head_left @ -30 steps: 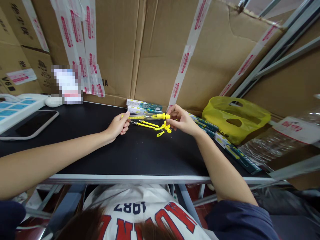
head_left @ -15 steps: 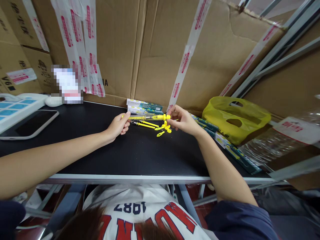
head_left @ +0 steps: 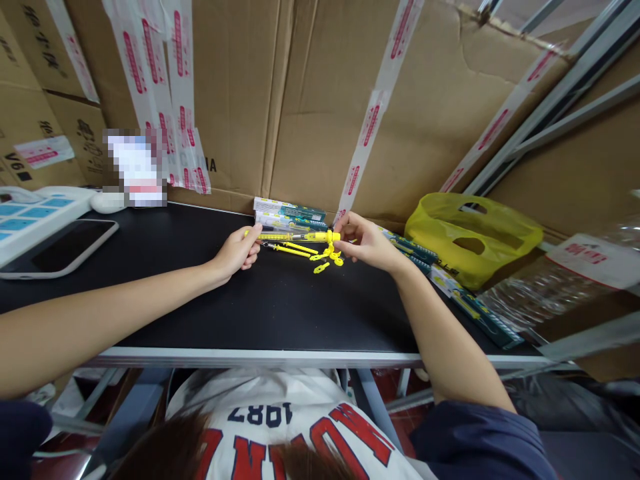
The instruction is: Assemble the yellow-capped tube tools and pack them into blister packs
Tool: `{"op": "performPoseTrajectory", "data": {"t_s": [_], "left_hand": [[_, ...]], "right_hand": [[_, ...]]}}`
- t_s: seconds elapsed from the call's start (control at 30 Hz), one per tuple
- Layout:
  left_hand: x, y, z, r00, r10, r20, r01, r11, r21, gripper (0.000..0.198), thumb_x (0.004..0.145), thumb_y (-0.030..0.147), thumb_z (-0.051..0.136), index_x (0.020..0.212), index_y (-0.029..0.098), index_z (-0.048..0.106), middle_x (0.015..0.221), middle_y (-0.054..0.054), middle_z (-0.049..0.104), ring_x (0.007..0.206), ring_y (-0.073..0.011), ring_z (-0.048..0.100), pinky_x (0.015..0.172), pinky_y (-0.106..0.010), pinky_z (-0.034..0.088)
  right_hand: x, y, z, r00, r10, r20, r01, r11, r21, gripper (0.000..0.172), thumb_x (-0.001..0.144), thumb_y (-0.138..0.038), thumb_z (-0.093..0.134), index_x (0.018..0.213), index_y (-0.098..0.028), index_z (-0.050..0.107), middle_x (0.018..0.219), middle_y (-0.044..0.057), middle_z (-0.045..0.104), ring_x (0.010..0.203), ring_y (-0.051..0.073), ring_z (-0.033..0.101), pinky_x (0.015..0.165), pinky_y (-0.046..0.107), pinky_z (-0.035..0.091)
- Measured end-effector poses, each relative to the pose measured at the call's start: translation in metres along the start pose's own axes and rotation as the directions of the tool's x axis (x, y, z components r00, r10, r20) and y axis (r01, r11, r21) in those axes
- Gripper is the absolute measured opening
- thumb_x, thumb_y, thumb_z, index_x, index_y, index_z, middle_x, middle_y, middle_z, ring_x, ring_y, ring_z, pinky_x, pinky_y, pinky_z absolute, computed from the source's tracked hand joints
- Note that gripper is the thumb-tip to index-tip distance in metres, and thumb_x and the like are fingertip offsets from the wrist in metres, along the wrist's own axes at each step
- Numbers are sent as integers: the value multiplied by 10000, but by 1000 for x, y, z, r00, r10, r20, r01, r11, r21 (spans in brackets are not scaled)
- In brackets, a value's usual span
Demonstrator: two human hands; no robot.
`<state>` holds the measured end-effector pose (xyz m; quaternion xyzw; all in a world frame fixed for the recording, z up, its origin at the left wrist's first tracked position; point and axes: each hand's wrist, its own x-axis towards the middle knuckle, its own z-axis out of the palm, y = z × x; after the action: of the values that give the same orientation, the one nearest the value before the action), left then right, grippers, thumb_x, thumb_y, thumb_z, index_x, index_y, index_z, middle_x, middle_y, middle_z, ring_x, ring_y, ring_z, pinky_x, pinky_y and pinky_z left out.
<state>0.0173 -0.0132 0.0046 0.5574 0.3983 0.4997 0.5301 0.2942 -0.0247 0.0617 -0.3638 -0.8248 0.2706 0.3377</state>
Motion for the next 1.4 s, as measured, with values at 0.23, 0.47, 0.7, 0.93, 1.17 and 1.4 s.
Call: {"op": "performPoseTrajectory", "data": {"t_s": [0.23,0.47,0.7,0.93,1.17,1.4], "left_hand": [[0,0,0,1000,2,9,-2,1000,3,327,937,451,459,739,202,386,506,98,329,328,-28,297,307,-139,207],[0,0,-1,1000,1,11,-1,1000,-2,319,937,449,461,749,203,384,505,99,332,331,-31,294,307,-138,210],[0,1,0,1000,-14,10,14,1000,-13,315,949,431,443,744,198,391,502,97,329,327,-30,287,305,-140,211],[-1,2,1,1000,-8,3,8,1000,-23,319,961,412,424,731,194,384,504,97,329,330,-26,287,304,-136,202],[-2,1,1,1000,5,16,-4,1000,-11,324,951,432,439,737,195,385,513,94,326,339,-26,288,308,-139,209],[-3,4,2,1000,-5,4,5,1000,-11,308,972,388,405,736,192,382,511,93,326,339,-27,285,309,-139,203]], "right_hand": [[1,3,-2,1000,0,29,1,1000,-28,284,810,-394,677,884,-210,473,667,-33,571,485,76,494,400,190,396],[1,4,-1,998,42,41,-41,999,-11,291,861,-470,595,837,-200,489,647,-20,593,466,82,486,378,190,403],[2,4,0,999,38,35,-36,997,-67,379,916,-535,470,752,-193,483,649,-1,589,473,82,485,384,190,404],[1,6,0,999,29,20,-29,1000,-2,284,877,-482,574,908,-214,483,662,-27,599,453,81,475,372,189,391],[3,7,4,999,19,28,-17,998,-63,371,909,-529,493,752,-194,485,635,-5,591,460,85,482,386,195,382],[3,10,3,999,44,-10,-45,993,-109,433,947,-558,371,762,-185,492,625,2,583,451,80,476,383,185,384]]}}
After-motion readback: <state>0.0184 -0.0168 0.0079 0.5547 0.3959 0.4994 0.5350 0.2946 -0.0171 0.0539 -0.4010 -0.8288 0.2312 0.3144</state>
